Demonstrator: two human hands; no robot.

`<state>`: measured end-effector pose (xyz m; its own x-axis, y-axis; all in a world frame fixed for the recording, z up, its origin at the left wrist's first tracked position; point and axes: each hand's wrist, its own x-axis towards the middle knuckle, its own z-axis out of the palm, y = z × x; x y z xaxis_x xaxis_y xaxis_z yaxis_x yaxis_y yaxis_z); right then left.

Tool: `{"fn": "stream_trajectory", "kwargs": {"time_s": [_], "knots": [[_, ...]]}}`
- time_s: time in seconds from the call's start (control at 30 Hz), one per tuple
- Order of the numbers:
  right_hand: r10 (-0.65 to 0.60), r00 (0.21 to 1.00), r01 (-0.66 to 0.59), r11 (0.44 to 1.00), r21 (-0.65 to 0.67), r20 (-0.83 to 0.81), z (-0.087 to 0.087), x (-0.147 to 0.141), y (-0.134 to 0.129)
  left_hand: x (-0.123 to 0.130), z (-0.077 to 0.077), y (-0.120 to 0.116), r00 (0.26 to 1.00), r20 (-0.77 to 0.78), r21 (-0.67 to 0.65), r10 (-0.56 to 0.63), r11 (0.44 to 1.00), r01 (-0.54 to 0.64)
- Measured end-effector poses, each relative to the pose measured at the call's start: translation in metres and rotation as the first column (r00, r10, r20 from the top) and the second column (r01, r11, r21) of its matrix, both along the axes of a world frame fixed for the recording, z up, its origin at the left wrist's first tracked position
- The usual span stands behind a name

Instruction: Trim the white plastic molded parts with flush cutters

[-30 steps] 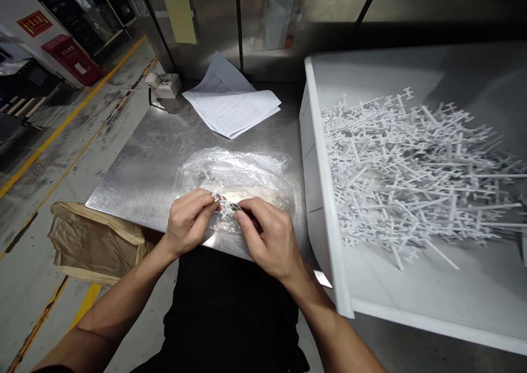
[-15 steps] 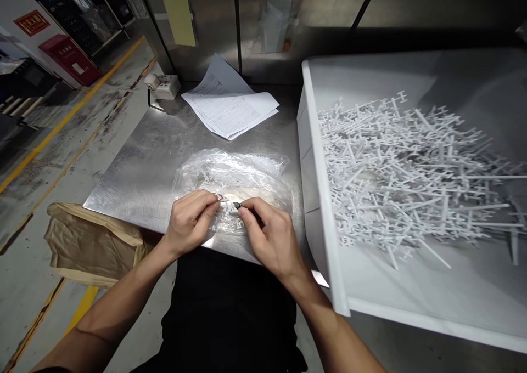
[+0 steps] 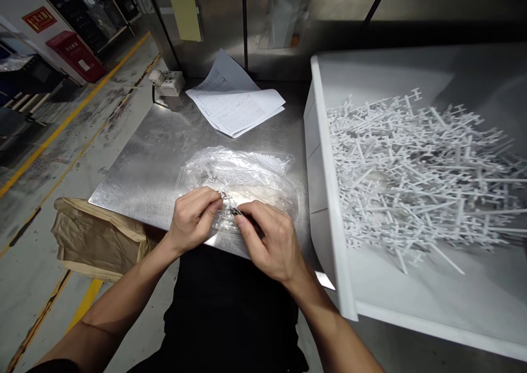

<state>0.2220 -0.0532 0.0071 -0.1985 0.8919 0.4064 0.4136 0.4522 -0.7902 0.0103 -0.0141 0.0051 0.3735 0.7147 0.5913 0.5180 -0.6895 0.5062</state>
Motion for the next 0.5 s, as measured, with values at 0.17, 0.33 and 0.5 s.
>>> {"fn": "stream_trajectory", "kwargs": {"time_s": [0.17, 0.33, 0.5], "knots": [[0.016, 1.000, -0.016, 1.000, 0.007, 0.010, -0.0002, 0.0000, 0.0002, 0.0000, -0.0010, -0.0005, 1.000, -0.023, 0.047, 0.003, 0.999, -0.002], [0.014, 1.000, -0.014, 1.000, -0.009, -0.012, -0.0012, 0.0003, 0.0001, 0.0006, -0.0016, -0.0012, 0.998, -0.056, 0.074, 0.020, 0.997, -0.016], [0.002, 1.000, -0.005, 0.993, -0.119, -0.025, -0.0009, 0.0010, 0.0000, 0.0017, -0.0064, -0.0004, 0.994, -0.100, 0.079, 0.044, 0.996, -0.036]]}}
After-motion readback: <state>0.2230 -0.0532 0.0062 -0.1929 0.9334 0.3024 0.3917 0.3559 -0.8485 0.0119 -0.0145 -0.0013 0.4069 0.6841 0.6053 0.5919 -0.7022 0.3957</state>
